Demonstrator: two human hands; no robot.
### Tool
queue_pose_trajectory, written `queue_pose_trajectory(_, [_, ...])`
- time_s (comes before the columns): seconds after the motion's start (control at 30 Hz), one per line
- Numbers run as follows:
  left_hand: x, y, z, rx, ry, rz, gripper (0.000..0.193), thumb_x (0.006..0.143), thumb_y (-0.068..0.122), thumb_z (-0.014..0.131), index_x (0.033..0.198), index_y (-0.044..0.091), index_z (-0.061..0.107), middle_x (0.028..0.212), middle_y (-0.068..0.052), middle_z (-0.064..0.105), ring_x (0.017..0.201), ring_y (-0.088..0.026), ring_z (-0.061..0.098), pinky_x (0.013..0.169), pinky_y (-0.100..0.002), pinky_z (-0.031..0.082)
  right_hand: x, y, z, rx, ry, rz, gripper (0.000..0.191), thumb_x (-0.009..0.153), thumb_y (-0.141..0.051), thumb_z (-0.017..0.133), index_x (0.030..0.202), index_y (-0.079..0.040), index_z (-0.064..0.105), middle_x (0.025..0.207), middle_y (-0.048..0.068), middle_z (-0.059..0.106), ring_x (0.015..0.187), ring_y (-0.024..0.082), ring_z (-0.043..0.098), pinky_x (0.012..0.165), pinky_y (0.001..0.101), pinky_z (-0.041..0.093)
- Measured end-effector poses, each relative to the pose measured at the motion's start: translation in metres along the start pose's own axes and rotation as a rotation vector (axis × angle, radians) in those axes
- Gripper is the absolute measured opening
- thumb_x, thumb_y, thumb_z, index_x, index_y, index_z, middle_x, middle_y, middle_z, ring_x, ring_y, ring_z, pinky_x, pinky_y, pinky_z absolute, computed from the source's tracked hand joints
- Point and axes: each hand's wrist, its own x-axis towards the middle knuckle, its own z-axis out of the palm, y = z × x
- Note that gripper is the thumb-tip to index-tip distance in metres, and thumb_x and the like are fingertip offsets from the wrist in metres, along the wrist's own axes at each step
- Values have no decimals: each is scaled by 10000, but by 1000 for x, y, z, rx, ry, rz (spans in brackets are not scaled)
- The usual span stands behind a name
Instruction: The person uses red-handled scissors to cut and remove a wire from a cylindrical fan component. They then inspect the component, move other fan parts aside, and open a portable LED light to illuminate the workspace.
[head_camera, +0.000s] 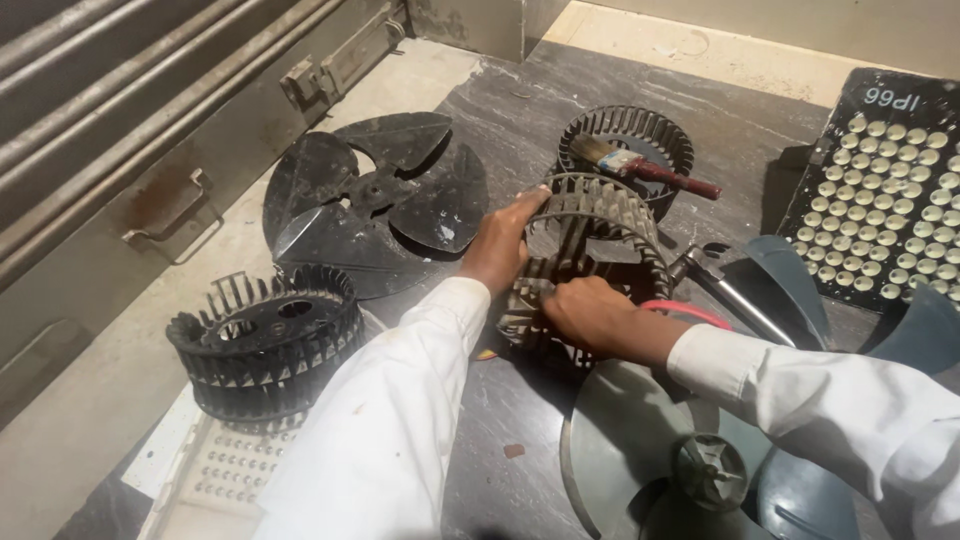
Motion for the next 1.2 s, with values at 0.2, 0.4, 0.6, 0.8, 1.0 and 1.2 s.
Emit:
queue_pose_trajectory(0.2, [5,2,2,9,-14,74,697,736,-234,533,1375,33,604,1399,-195,616,1290,-363,605,1120,-382,472,-1,15,3,92,146,100,203,922,-144,554,1035,-32,681,895,196,729,862,384,728,737,493,589])
queue_pose_trajectory(0.4, [5,-1,4,-4,-5,70,711,752,-244,525,1402,39,585,1427,-195,598,1286,-357,617,1135,-369,478,9,3,14,75,135,67,204,938,-162,527,944,-48,696,898,186,727,856,363,736,737,479,595])
queue_pose_trajectory(0.6, [0,-12,3,0,-14,-43,720,796,-250,503,1433,79,572,1448,-162,581,1299,-332,603,1108,-351,434,6,3,13,-24,161,-65,211,941,-164,527,982,-14,669,803,172,725,766,343,740,664,459,596])
queue_pose_trajectory(0.8, [5,-9,10,16,-10,48,695,776,-226,518,1402,67,592,1407,-176,620,1291,-356,620,1127,-378,475,8,16,5,13,115,67,289,1043,-227,470,978,-66,701,854,153,734,789,343,738,686,461,596])
queue_pose_trajectory(1.0, [6,-12,7,-68,-5,29,686,777,-226,501,1394,58,596,1410,-193,615,1265,-349,633,1114,-367,498,-1,24,1,81,98,184,243,952,-157,528,1141,-69,652,932,190,730,873,388,730,740,495,596])
queue_pose_trajectory(1.2, [1,-15,-2,-41,43,109,729,738,-247,499,1395,52,596,1398,-201,624,1301,-363,617,1142,-383,480,16,15,1,121,183,173,193,961,-143,527,1030,-33,670,943,192,736,897,385,737,786,496,591])
